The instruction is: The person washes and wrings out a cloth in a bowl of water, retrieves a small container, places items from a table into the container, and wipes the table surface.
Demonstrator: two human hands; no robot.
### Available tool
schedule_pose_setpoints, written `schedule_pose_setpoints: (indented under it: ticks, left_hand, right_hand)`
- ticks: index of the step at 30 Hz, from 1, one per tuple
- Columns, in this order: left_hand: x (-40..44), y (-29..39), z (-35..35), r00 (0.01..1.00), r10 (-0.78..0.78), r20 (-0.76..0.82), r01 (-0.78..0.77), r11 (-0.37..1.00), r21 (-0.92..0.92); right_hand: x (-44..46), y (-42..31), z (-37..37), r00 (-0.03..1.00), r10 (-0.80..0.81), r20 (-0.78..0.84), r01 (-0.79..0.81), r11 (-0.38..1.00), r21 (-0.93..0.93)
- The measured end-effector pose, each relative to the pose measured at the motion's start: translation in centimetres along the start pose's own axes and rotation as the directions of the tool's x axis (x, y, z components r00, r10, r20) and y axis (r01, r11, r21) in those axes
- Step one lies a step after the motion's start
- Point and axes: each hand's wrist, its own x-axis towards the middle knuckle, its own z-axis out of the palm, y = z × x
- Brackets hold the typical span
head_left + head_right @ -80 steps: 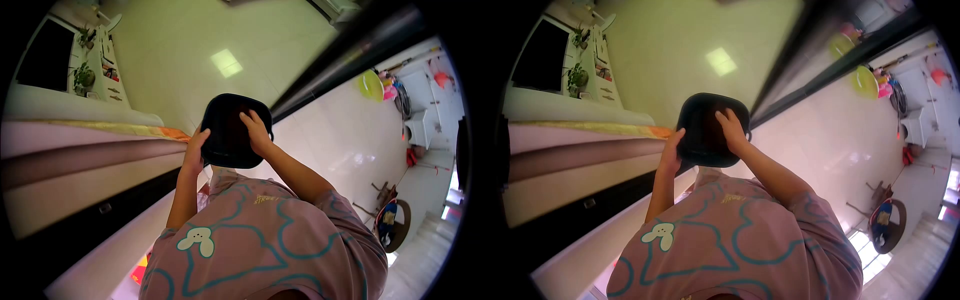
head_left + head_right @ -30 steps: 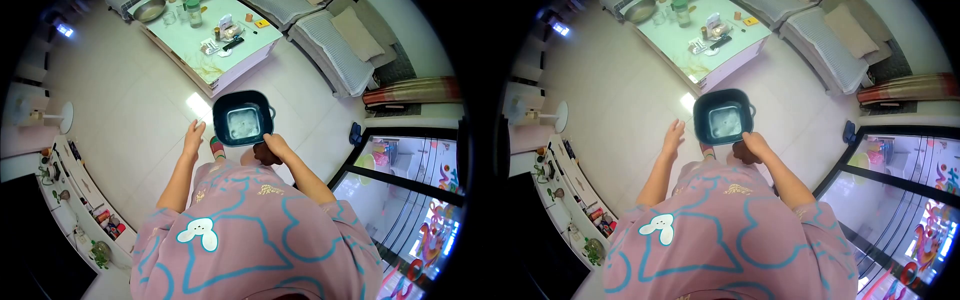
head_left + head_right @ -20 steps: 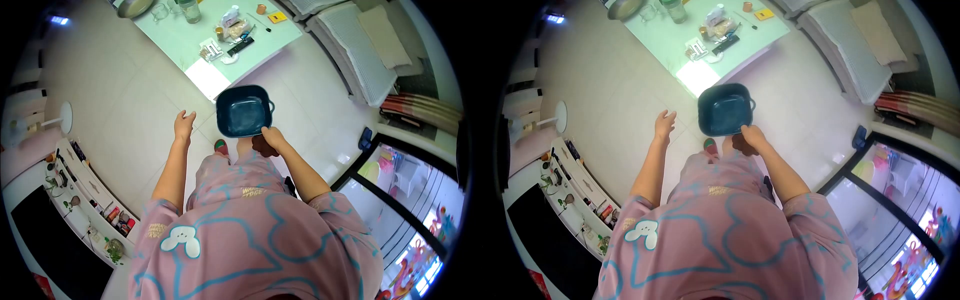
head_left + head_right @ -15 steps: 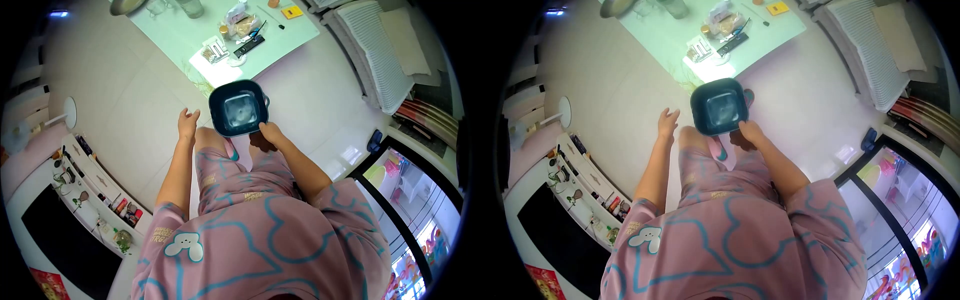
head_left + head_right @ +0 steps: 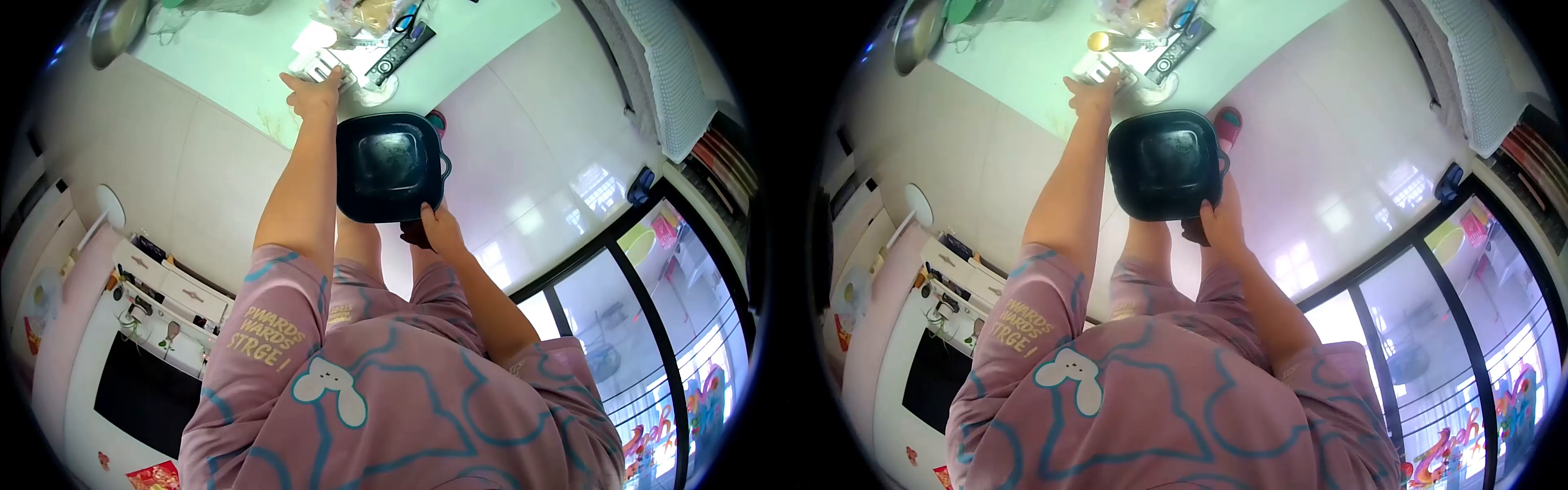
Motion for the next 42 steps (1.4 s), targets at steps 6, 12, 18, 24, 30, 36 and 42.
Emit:
schedule_pose_setpoints:
  ticks: [6,12,18,24,30,36,42]
  left_hand:
    - [1.1,-3.9,0.2,0.967,0.147,-0.210,-0.195,0.953,-0.230]
    - [-8.7,-8.8,-3.1,0.629,0.772,0.097,-0.775,0.632,-0.003]
    - [-6.5,-6.1,-0.4,0.609,0.783,0.125,-0.785,0.618,-0.052]
    - [-1.8,-2.1,2.4,0.810,0.561,-0.171,-0.510,0.817,0.269]
    - [1.9,0.8,2.1,0.989,0.132,-0.065,-0.126,0.987,0.098]
    - [4.2,0.4,1.8,0.997,0.067,-0.039,-0.063,0.993,0.097]
    - [7.2,-1.8,1.9,0.993,0.087,-0.076,-0.088,0.996,-0.016]
  right_hand:
    - [0.5,1.4,1.5,0.975,-0.182,-0.128,0.189,0.981,0.048]
    - [2.0,-0.9,1.0,0.923,-0.318,-0.217,0.343,0.935,0.089]
    - [2.2,-1.3,0.7,0.919,-0.335,-0.207,0.351,0.935,0.048]
    - [1.3,-0.4,0.4,0.990,-0.130,-0.048,0.129,0.991,-0.029]
    - [0.8,-3.2,-0.9,0.992,0.106,0.063,-0.099,0.988,-0.118]
    - [1.5,-3.7,-0.9,0.964,0.249,0.090,-0.228,0.954,-0.194]
    - [2.0,-2.9,-0.4,1.000,0.026,-0.017,-0.028,0.987,-0.159]
